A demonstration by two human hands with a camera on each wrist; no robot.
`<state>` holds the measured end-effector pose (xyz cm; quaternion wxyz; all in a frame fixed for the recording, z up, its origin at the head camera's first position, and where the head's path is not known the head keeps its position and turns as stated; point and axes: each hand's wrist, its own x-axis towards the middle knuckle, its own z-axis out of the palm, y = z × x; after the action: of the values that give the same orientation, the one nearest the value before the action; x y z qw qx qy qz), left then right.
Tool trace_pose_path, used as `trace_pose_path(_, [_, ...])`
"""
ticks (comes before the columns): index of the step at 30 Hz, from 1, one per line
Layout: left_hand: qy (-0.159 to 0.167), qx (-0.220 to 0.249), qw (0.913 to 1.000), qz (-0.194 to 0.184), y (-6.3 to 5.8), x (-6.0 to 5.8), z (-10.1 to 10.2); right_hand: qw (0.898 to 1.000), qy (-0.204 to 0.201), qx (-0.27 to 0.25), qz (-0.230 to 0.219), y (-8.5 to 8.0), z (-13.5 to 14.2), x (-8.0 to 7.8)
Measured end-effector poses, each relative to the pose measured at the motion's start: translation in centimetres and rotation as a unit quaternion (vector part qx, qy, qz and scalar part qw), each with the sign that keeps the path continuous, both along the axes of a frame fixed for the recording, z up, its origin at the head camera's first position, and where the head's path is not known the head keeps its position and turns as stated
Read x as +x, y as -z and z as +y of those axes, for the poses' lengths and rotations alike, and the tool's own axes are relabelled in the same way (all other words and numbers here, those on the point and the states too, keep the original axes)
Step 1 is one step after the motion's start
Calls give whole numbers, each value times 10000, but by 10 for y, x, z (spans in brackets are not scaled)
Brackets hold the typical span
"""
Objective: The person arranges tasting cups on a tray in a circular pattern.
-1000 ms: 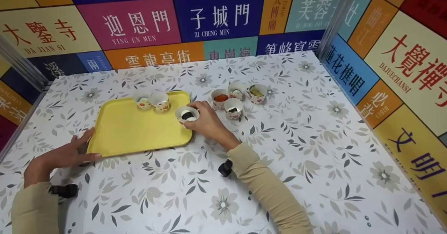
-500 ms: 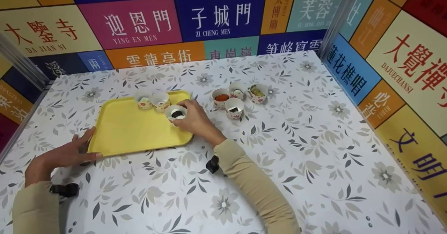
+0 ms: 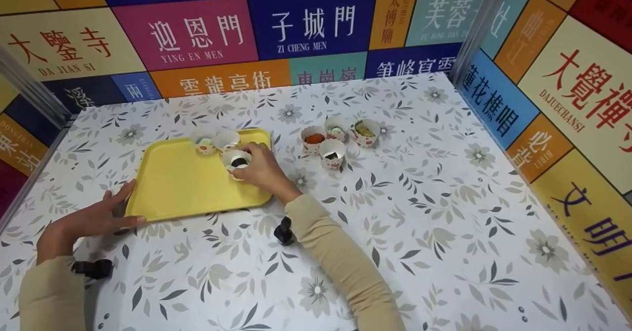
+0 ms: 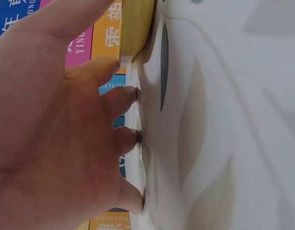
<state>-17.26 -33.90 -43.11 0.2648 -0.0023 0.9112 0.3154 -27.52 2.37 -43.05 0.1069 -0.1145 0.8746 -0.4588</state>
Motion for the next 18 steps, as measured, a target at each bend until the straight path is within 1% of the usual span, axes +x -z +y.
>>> trace_pose_path(5, [102,-147,9998,46,-2,0,0,9999,57,-127,-8,-3,-6,-2])
trace_pose_path(11, [6,-97,9999,-41,-2,-1,1,9997,171,-179,-8,-4,-14,-2])
trace_pose_path(18, [-87,-67,9998,-136,0,0,1,9995,286,-163,-5,0,-22,-2])
